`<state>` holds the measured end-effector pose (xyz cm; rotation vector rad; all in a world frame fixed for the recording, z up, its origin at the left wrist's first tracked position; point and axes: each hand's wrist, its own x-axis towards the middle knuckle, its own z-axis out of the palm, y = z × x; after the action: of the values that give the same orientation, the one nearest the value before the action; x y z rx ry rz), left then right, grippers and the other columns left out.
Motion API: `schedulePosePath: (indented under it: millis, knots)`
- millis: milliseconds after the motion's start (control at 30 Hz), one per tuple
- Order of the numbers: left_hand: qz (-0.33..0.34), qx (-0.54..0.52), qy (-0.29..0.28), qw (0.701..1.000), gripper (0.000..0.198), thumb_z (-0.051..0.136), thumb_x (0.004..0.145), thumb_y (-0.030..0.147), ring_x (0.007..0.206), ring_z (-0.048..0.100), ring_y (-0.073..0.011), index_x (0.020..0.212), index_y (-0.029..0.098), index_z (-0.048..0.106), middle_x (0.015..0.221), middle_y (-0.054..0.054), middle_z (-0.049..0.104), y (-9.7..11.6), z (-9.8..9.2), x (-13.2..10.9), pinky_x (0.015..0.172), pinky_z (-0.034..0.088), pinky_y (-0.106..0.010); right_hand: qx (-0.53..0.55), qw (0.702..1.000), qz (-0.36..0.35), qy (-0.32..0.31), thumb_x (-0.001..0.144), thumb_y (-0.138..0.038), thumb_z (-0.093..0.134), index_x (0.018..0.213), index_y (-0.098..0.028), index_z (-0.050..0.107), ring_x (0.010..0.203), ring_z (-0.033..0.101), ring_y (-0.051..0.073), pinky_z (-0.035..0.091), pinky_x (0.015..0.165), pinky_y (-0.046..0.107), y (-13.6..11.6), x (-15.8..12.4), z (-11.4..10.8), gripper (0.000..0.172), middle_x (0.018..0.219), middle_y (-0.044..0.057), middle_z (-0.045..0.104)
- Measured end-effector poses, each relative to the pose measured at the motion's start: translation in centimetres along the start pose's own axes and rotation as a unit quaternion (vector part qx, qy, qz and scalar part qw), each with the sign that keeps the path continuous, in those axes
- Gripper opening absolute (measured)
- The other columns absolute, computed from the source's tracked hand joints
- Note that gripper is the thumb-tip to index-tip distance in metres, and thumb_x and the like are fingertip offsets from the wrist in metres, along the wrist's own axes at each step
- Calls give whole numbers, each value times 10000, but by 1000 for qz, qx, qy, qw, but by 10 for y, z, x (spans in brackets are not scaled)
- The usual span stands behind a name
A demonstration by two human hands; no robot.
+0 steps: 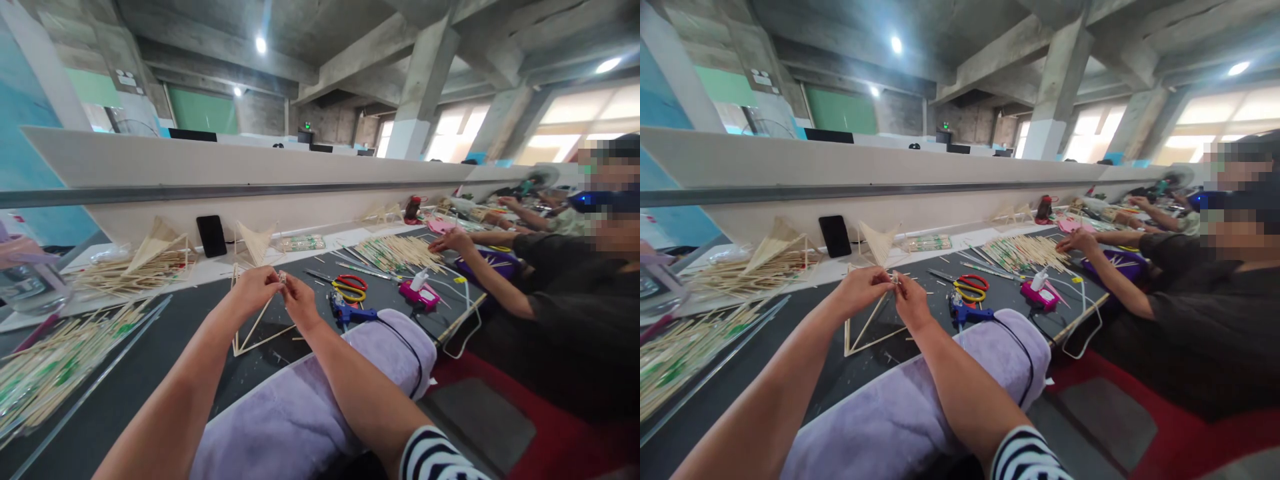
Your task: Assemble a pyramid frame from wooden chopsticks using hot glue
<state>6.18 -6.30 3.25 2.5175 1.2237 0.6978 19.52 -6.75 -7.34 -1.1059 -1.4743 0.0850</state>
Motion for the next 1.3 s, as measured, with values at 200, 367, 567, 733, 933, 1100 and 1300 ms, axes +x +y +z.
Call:
schedulePosePath:
  millis: [200,367,567,733,933,1100,1300]
  knots:
    - [2,-18,22,1000,143,540,711,252,660,566,-166,705,163,652,668,-28,640,-3,4,2,614,379,-266,-15,1000,-16,-6,881,-312,461,1104,-236,621,989,632,170,485,871,298,-3,0,-1,284,1089,33,674]
    - [-15,-63,31,997,131,569,685,265,675,591,-165,725,171,650,693,-23,660,-9,12,4,608,413,-255,-16,999,-29,-2,886,-323,444,1093,-226,627,980,636,174,489,861,295,-4,1,-2,293,1059,39,685]
    - [-26,-87,46,995,138,589,678,259,658,610,-163,783,173,616,696,-22,661,-13,17,5,593,443,-250,-13,999,-30,-7,889,-325,446,1101,-235,624,989,633,174,487,869,296,-4,-1,-3,291,1062,33,683]
    - [-27,-117,34,992,97,584,682,239,650,619,-160,753,177,606,699,-23,669,-13,19,4,606,464,-254,-4,1000,-30,8,896,-344,432,1171,-223,589,1029,617,176,476,900,304,4,-5,3,339,1110,43,664]
    - [-20,-133,33,990,113,564,685,237,640,623,-160,772,175,604,675,-11,664,-15,20,4,621,475,-265,4,1000,-14,3,894,-328,428,1189,-224,580,1000,627,176,497,864,304,8,-6,6,348,1119,39,659]
    - [-10,-141,26,990,111,552,686,236,638,621,-165,762,172,602,675,-15,666,-15,19,4,616,474,-274,-8,1000,-1,-3,893,-324,426,1168,-227,596,1005,624,182,489,878,320,6,-4,3,337,1120,33,659]
    - [4,-146,25,989,118,522,679,197,653,618,-158,760,167,603,692,-20,669,-18,20,5,606,464,-262,-18,1000,-9,-5,901,-317,411,1142,-208,611,969,634,172,492,849,294,3,-3,1,331,1063,41,681]
